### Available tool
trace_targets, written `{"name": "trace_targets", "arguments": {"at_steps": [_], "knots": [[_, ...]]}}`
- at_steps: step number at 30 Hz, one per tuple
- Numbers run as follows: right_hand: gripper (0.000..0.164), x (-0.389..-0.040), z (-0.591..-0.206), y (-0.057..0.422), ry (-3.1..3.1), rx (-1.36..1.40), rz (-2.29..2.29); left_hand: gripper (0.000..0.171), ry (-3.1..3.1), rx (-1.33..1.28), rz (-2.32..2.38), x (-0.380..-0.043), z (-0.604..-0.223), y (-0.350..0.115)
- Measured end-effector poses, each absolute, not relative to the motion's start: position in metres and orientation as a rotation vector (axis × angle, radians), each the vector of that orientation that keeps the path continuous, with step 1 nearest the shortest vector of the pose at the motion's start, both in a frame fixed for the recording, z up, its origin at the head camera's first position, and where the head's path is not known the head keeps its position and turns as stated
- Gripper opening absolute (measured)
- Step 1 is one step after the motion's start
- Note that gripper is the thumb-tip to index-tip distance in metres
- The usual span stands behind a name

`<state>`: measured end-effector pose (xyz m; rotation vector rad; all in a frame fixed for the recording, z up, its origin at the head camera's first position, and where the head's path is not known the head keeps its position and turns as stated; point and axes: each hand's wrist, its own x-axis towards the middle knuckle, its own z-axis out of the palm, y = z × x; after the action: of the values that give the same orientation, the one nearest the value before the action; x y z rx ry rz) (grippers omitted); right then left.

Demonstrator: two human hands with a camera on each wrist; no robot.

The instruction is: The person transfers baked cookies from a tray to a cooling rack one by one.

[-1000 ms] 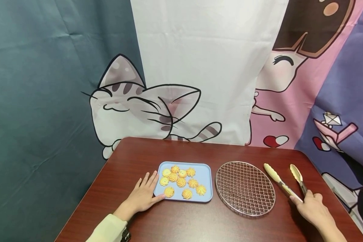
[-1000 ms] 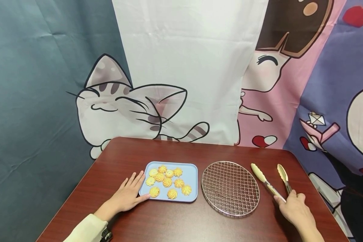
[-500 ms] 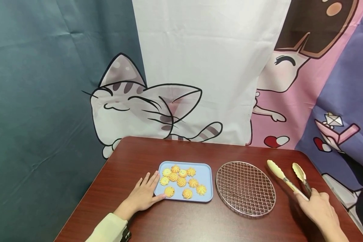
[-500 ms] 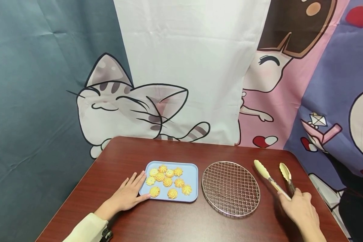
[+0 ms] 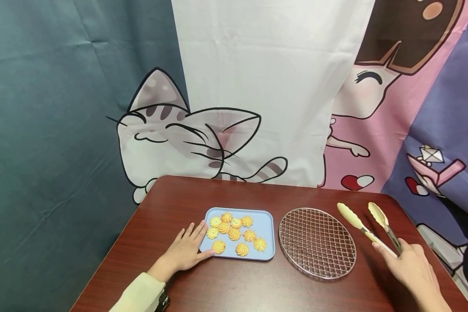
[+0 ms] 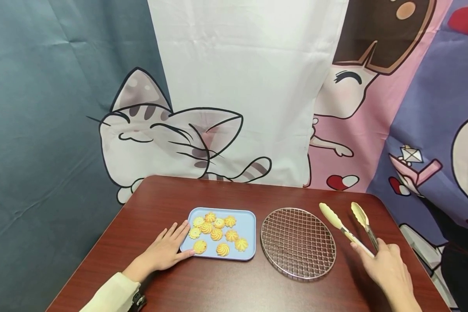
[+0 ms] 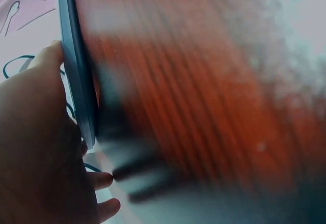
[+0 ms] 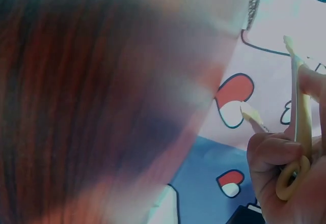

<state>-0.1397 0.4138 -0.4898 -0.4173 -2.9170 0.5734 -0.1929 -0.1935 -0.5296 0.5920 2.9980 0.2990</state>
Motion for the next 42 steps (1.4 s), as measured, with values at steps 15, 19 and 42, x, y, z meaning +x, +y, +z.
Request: {"name": "trace_targets", "arguments": {"at_steps": [15, 19, 42], "knots": [[0.078, -0.131, -0.476, 0.388, -2.807, -0.210, 0.530, 0.091, 3.000, 0.637, 0.307, -0.195, -0.535, -0.197], [0.073, -0.128, -0.476, 0.383, -2.765, -0.140, 0.536, 0.089, 2.988, 0.623, 0.269, -0.194, -0.532, -0.196], [0.067, -0.132, -0.472, 0.346, -2.669, 0.161, 0.531, 0.088, 2.989, 0.613, 0.188, -0.194, -0.528, -0.194]]}}
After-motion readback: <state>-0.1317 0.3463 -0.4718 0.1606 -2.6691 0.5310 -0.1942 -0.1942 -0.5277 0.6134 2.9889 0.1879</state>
